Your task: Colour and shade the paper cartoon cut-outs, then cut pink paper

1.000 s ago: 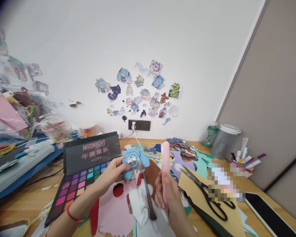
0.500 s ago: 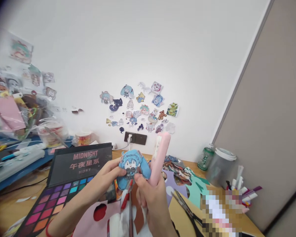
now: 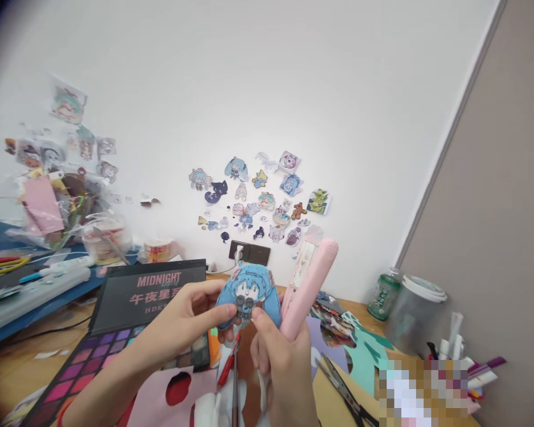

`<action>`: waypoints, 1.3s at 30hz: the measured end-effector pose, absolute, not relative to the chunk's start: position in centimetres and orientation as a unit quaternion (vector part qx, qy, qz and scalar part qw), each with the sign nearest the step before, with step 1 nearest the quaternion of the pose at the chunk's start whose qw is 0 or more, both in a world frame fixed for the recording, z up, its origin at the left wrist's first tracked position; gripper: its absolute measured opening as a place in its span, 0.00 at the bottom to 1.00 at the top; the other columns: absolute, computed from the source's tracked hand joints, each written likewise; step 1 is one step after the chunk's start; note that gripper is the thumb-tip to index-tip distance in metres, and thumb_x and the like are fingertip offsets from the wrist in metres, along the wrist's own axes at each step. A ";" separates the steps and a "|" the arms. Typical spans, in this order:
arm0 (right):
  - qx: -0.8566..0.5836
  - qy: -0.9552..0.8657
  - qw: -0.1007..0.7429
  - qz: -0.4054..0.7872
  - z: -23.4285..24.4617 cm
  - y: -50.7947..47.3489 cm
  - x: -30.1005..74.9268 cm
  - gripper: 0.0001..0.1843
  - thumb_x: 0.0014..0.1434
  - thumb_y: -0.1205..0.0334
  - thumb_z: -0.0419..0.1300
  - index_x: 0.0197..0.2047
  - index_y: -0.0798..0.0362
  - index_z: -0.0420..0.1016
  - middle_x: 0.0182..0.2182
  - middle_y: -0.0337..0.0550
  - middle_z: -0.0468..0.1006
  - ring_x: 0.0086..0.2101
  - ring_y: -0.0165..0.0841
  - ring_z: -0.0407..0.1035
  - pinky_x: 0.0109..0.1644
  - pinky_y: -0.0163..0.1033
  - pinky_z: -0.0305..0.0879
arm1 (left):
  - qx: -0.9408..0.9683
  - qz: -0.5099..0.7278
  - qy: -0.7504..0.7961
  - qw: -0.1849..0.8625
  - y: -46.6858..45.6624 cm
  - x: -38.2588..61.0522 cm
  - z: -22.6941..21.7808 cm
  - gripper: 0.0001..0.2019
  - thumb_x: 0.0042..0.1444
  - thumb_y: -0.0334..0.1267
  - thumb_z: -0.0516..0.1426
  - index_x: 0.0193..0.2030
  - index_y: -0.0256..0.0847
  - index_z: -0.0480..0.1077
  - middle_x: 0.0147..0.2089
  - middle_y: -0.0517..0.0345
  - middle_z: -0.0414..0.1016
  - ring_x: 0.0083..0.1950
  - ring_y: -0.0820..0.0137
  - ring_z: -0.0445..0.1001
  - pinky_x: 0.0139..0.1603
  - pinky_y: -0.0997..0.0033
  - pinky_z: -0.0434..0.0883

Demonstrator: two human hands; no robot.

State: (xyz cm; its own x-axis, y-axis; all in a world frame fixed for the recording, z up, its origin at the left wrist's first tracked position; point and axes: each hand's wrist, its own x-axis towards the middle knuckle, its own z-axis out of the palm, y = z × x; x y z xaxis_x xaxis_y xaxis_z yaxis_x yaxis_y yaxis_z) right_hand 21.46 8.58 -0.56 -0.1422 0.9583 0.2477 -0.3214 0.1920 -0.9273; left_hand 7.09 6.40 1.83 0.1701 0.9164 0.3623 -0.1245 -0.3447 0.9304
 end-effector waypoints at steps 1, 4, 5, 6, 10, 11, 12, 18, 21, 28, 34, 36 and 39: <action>-0.309 -0.517 0.572 0.556 -0.5 8.4 21.6 0.16 0.50 0.55 0.63 0.33 0.50 0.58 0.08 0.22 0.48 0.13 0.21 0.45 0.16 0.29 0.48 | 0.608 0.555 0.330 0.461 6.2 7.0 1.8 0.09 0.52 0.39 0.57 0.34 0.35 0.71 0.29 0.55 0.71 0.26 0.72 0.70 0.28 0.75 0.68; -0.307 -0.532 0.560 0.556 0.1 7.9 22.2 0.16 0.51 0.53 0.63 0.33 0.51 0.61 0.08 0.23 0.48 0.13 0.22 0.46 0.17 0.29 0.50 | 0.608 0.566 0.335 0.444 5.8 6.7 2.0 0.10 0.52 0.41 0.57 0.35 0.35 0.70 0.30 0.54 0.72 0.26 0.71 0.71 0.26 0.75 0.68; -0.307 -0.534 0.556 0.557 0.4 7.8 22.4 0.16 0.51 0.52 0.63 0.34 0.51 0.61 0.07 0.23 0.48 0.13 0.22 0.46 0.17 0.29 0.49 | 0.606 0.570 0.337 0.440 5.7 6.5 2.1 0.10 0.53 0.41 0.57 0.35 0.35 0.70 0.30 0.54 0.72 0.27 0.71 0.71 0.26 0.76 0.68; -0.305 -0.536 0.552 0.561 0.7 7.7 22.6 0.16 0.51 0.51 0.62 0.35 0.51 0.62 0.07 0.23 0.49 0.12 0.21 0.46 0.16 0.28 0.49 | 0.605 0.576 0.339 0.433 5.6 6.4 2.2 0.10 0.53 0.41 0.57 0.35 0.35 0.69 0.31 0.55 0.72 0.27 0.71 0.72 0.25 0.77 0.68; -0.259 -0.553 0.528 0.591 1.6 7.9 23.6 0.20 0.53 0.43 0.57 0.38 0.51 0.61 0.18 0.29 0.67 0.09 0.15 0.44 0.13 0.25 0.44 | 0.597 0.599 0.373 0.381 5.3 5.7 2.6 0.11 0.54 0.43 0.56 0.31 0.36 0.67 0.24 0.59 0.68 0.25 0.75 0.68 0.25 0.78 0.66; -0.242 -0.562 0.519 0.597 1.7 8.1 23.8 0.21 0.54 0.41 0.55 0.38 0.50 0.61 0.22 0.32 0.69 0.09 0.14 0.44 0.12 0.25 0.43 | 0.595 0.601 0.385 0.370 5.2 5.5 2.7 0.11 0.54 0.43 0.56 0.29 0.36 0.67 0.23 0.60 0.67 0.24 0.76 0.67 0.25 0.78 0.66; -0.229 -0.572 0.508 0.602 1.7 8.4 24.1 0.22 0.54 0.39 0.53 0.39 0.50 0.61 0.24 0.33 0.70 0.08 0.13 0.44 0.11 0.24 0.43 | 0.593 0.602 0.395 0.361 5.1 5.3 2.7 0.12 0.55 0.43 0.56 0.28 0.36 0.66 0.22 0.61 0.65 0.23 0.76 0.66 0.26 0.77 0.65; -0.215 -0.638 0.401 0.621 1.6 9.3 25.6 0.28 0.54 0.34 0.49 0.42 0.51 0.63 0.22 0.33 0.69 0.09 0.13 0.42 0.11 0.24 0.41 | 0.616 0.575 0.399 0.361 4.5 4.4 2.8 0.14 0.56 0.47 0.55 0.28 0.37 0.66 0.22 0.61 0.65 0.23 0.77 0.64 0.26 0.76 0.64; -0.231 -0.666 0.356 0.613 1.7 9.2 25.9 0.27 0.54 0.35 0.50 0.35 0.54 0.64 0.20 0.33 0.68 0.09 0.13 0.43 0.12 0.24 0.44 | 0.642 0.550 0.371 0.384 4.4 4.2 2.9 0.14 0.55 0.46 0.55 0.27 0.36 0.68 0.22 0.61 0.67 0.23 0.77 0.67 0.26 0.78 0.64; -0.290 -0.715 0.327 0.545 1.8 9.0 25.9 0.25 0.56 0.40 0.53 0.22 0.54 0.58 0.13 0.27 0.59 0.09 0.15 0.47 0.14 0.26 0.54 | 0.670 0.499 0.372 0.404 4.1 3.8 3.0 0.17 0.55 0.49 0.54 0.30 0.35 0.71 0.25 0.56 0.72 0.26 0.74 0.70 0.28 0.77 0.67; -0.287 -0.733 0.314 0.530 1.6 9.3 26.2 0.23 0.57 0.42 0.53 0.25 0.53 0.59 0.14 0.27 0.58 0.09 0.16 0.48 0.14 0.26 0.55 | 0.653 0.487 0.423 0.396 3.9 3.3 3.0 0.23 0.58 0.56 0.47 0.32 0.38 0.71 0.29 0.54 0.75 0.28 0.71 0.72 0.31 0.73 0.68; -0.294 -0.740 0.304 0.523 1.5 9.4 26.3 0.22 0.56 0.41 0.53 0.28 0.53 0.61 0.14 0.27 0.58 0.09 0.17 0.47 0.14 0.27 0.54 | 0.638 0.518 0.426 0.377 4.0 3.1 3.0 0.21 0.57 0.55 0.48 0.39 0.40 0.72 0.34 0.55 0.76 0.32 0.71 0.73 0.34 0.73 0.69; -0.314 -0.756 0.286 0.499 1.4 9.3 26.2 0.22 0.56 0.40 0.53 0.33 0.53 0.63 0.13 0.26 0.57 0.09 0.17 0.47 0.14 0.28 0.52 | 0.609 0.573 0.433 0.336 4.3 3.1 3.1 0.19 0.55 0.54 0.52 0.43 0.41 0.71 0.40 0.55 0.74 0.38 0.70 0.72 0.38 0.73 0.69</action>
